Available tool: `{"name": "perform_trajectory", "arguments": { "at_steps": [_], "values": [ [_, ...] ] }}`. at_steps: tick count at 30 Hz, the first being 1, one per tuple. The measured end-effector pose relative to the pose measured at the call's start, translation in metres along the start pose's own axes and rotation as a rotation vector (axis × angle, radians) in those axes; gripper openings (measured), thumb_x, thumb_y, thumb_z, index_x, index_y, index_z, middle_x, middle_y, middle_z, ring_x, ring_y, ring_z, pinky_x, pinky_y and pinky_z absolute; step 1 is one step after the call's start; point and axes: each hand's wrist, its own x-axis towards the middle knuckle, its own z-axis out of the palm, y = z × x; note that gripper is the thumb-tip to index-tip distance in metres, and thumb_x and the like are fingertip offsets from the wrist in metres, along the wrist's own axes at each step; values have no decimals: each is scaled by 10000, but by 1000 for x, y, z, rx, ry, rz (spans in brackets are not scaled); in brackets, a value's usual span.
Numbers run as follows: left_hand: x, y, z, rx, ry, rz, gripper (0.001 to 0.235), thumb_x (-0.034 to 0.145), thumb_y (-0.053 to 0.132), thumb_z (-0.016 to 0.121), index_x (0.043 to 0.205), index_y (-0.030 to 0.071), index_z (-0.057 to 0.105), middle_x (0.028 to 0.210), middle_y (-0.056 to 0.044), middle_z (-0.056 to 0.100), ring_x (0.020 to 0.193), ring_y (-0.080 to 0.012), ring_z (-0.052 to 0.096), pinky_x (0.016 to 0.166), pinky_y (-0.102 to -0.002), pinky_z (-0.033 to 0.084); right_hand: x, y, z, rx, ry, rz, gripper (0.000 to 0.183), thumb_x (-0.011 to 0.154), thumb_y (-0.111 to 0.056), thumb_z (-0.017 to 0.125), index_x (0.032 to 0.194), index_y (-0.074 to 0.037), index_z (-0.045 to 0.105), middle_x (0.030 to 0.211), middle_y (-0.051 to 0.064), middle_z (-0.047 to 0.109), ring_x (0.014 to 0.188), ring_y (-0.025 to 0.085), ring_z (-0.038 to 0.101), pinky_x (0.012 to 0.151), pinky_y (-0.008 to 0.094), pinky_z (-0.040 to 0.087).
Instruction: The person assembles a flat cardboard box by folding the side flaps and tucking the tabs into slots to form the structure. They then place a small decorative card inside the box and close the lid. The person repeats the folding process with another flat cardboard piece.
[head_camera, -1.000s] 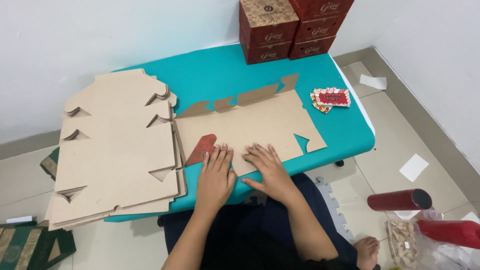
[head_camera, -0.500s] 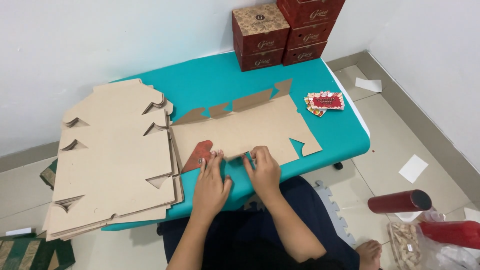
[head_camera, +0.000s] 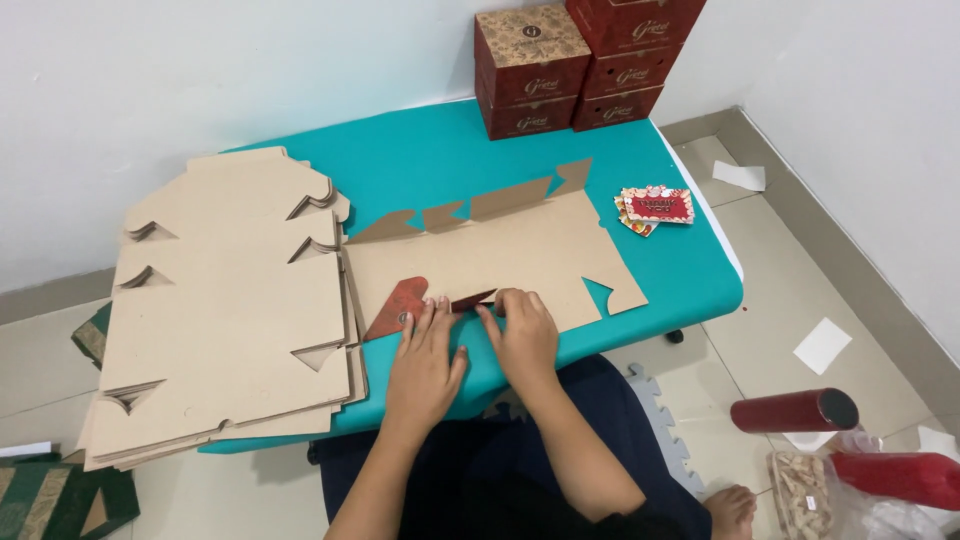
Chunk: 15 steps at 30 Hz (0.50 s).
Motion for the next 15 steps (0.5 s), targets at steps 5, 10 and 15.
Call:
{"name": "perform_trajectory", "arguments": {
  "at_steps": [5,10,15],
  "values": [
    [0,-6,8,77,6,21,462,910,262,407,1351,149,486,1439,-96,448,1377,-262,332,1148,-470,173,8,-16,-13,5,-43,-118,39,851,-123,657,884,-108,643,869,32,605,907,216,567,808,335,459],
    [0,-5,7,104,11,38,498,900,245,408,1382,139,474,1512,-109,342,1384,-281,308,1139,-474,166,1,-5,-3,-17,-127,-269,190,899,-201,584,1024,-131,708,1054,27,670,1086,221,538,1017,409,370],
    [0,-4,3,104,-55,37,497,927,266,373,1399,134,453,1505,-56,362,1397,-269,271,1150,-473,131,0,-12,-10,-45,-121,-273,233,916,-187,565,1093,-108,695,1099,44,674,1138,243,524,1100,494,246]
  ]
}}
